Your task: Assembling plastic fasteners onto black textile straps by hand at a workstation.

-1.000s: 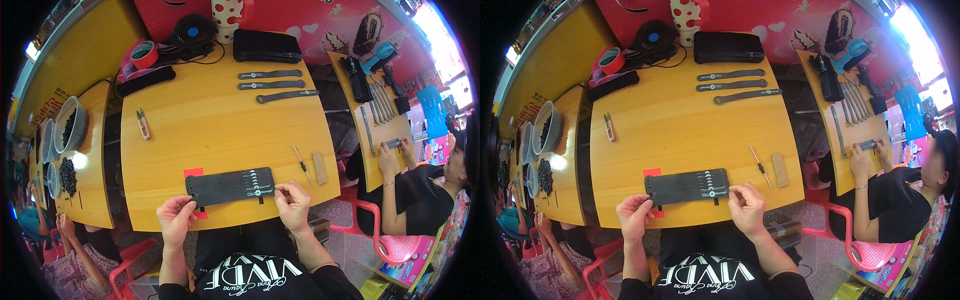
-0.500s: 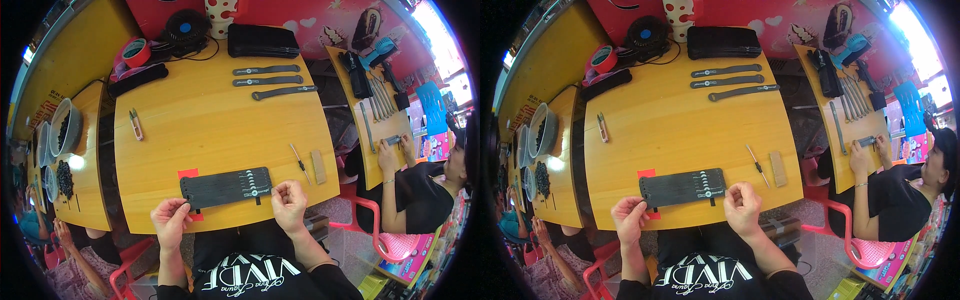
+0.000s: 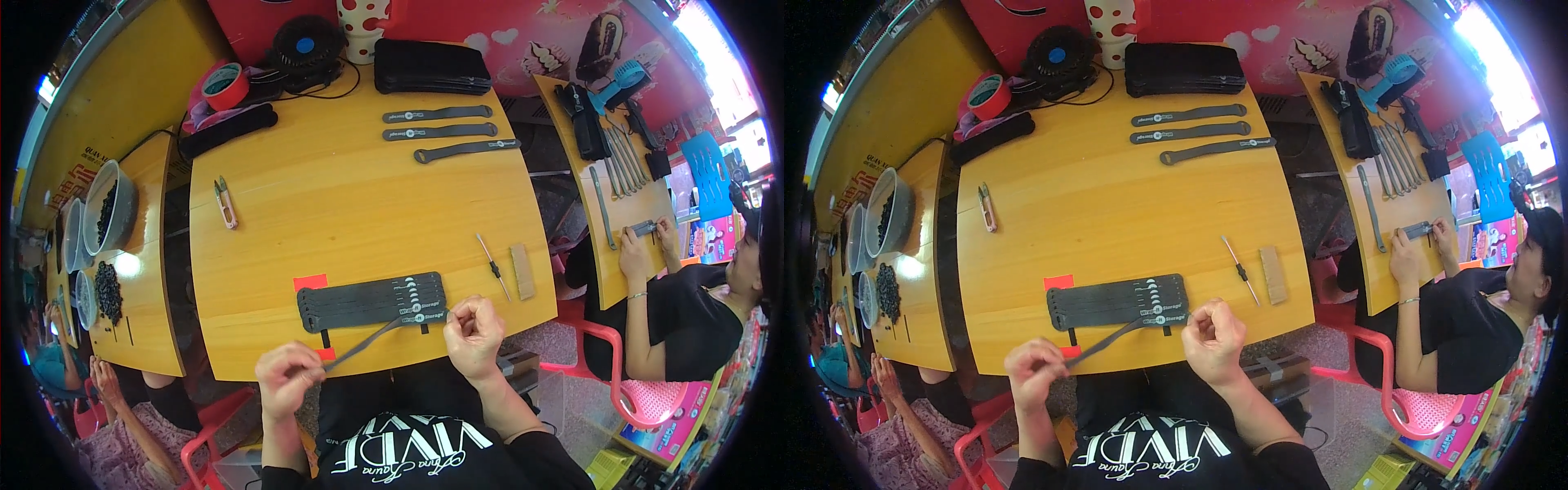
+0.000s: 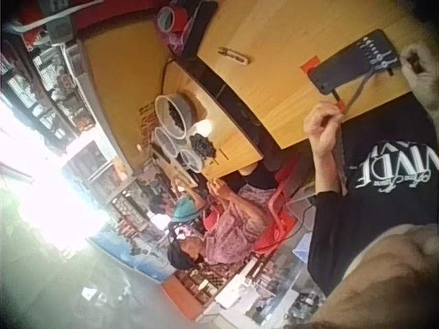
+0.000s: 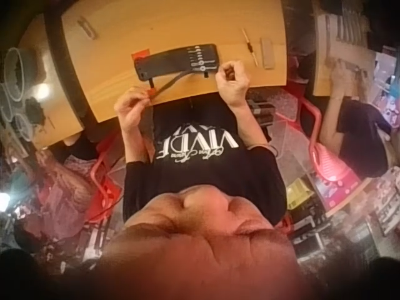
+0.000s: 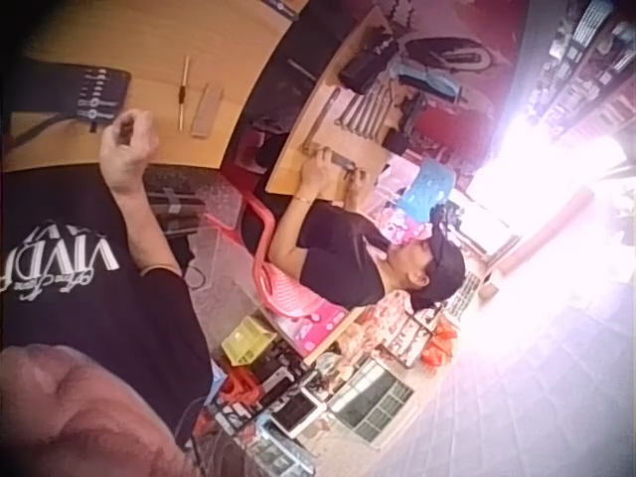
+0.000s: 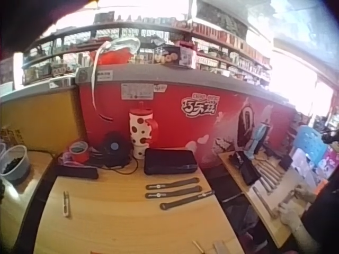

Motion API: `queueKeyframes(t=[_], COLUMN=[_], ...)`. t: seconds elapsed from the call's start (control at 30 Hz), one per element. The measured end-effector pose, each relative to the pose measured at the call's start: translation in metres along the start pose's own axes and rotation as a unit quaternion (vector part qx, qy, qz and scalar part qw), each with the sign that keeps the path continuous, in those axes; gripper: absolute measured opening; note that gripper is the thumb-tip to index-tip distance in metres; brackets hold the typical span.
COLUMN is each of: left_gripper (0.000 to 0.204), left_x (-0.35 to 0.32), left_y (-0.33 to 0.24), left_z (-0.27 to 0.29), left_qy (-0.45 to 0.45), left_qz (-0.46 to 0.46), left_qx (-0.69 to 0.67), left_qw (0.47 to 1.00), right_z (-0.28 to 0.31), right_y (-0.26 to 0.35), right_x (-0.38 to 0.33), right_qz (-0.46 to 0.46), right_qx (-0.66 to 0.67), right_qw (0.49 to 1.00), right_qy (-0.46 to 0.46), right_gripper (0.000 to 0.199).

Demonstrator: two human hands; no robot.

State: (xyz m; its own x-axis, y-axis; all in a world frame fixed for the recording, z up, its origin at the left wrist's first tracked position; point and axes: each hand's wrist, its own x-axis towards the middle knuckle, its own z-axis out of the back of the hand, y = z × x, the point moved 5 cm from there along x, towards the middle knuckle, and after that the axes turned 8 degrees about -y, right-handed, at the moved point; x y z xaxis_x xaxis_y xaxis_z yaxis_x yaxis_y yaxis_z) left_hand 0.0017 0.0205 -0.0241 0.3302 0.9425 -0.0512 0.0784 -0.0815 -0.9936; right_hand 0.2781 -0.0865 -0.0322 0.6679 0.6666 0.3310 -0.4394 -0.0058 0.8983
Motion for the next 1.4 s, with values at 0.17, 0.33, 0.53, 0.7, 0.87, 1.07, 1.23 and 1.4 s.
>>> queueKeyframes(t=[0.17, 0.33, 0.53, 0.7, 0.87, 1.07, 1.23, 1.4], left_gripper=[0.014, 0.007, 0.008, 0.008, 0.007, 0.006, 0.005, 0.005], left_x=[-0.025, -0.048, -0.017, -0.007, 0.001, 0.008, 0.007, 0.008], left_y=[-0.041, -0.034, -0.064, -0.060, -0.021, -0.003, 0.006, 0.006], left_z=[-0.079, -0.151, -0.111, -0.025, -0.008, -0.005, -0.001, -0.002], left_qy=[0.302, 0.504, 0.330, -0.107, -0.129, -0.145, -0.139, -0.139], left_qz=[-0.147, -0.092, -0.117, -0.094, -0.008, 0.048, 0.070, 0.082], left_qx=[0.083, -0.093, -0.043, 0.122, 0.113, 0.082, 0.048, 0.049], left_qw=[0.938, 0.854, 0.936, 0.982, 0.985, 0.985, 0.987, 0.986], right_z=[0.000, 0.002, 0.011, 0.006, 0.000, -0.001, -0.002, -0.002], right_y=[-0.003, -0.007, -0.015, -0.010, -0.006, -0.004, -0.004, -0.002], right_x=[-0.001, -0.004, -0.004, -0.004, -0.002, -0.001, -0.001, 0.000], right_qz=[-0.016, -0.042, -0.103, -0.084, -0.040, -0.031, -0.036, -0.030], right_qx=[0.006, 0.016, 0.141, 0.166, 0.066, 0.030, 0.015, 0.004], right_qw=[1.000, 0.999, 0.985, 0.982, 0.996, 0.998, 0.998, 0.999], right_qy=[0.002, 0.006, -0.013, -0.033, -0.033, -0.039, -0.040, -0.037], right_gripper=[0.024, 0.023, 0.025, 0.021, 0.021, 0.022, 0.022, 0.022])
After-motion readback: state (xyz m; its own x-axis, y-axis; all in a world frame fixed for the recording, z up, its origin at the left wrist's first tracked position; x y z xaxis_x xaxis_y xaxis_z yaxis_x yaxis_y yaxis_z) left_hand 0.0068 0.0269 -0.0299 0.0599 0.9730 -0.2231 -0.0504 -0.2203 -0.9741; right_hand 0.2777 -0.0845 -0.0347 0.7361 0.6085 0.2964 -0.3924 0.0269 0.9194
